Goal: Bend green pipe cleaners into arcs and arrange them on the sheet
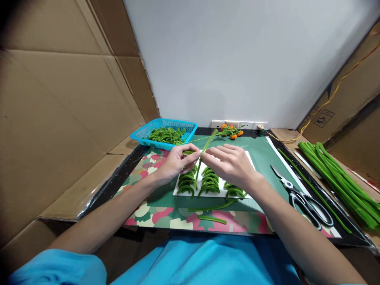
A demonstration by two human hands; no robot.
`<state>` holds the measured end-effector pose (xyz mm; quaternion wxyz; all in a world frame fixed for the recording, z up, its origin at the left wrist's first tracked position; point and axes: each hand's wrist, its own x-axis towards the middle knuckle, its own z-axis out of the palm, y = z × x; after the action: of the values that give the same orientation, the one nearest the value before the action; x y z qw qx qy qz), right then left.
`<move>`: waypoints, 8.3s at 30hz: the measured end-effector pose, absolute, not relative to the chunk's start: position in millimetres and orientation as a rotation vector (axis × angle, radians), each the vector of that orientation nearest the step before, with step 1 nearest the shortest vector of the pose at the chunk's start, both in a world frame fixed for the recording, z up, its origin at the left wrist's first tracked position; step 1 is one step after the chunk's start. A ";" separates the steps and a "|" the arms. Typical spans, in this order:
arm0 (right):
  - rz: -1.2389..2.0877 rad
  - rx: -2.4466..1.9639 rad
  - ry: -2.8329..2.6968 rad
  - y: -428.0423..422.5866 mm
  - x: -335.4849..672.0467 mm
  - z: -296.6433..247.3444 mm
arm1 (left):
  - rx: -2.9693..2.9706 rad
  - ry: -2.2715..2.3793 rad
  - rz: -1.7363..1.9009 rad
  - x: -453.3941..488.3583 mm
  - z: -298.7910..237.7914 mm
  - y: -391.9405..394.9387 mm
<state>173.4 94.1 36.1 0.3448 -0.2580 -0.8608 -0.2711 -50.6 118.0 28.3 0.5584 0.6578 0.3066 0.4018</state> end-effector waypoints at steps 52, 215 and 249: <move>0.047 -0.701 -2.007 98.7 152.0 13.6 | 2.155 0.735 1.221 -59.5 32.3 112.7; 1.330 -0.804 -1.325 117.0 173.3 13.0 | 1.793 0.771 0.953 -53.0 22.1 117.2; 1.339 -0.767 -1.699 104.1 161.7 8.9 | 1.741 0.757 0.929 -49.8 23.7 112.3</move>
<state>161.7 104.1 8.9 0.4109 -0.3048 -0.6748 0.5319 -49.8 112.3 23.7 0.4916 0.7174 0.3118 0.3826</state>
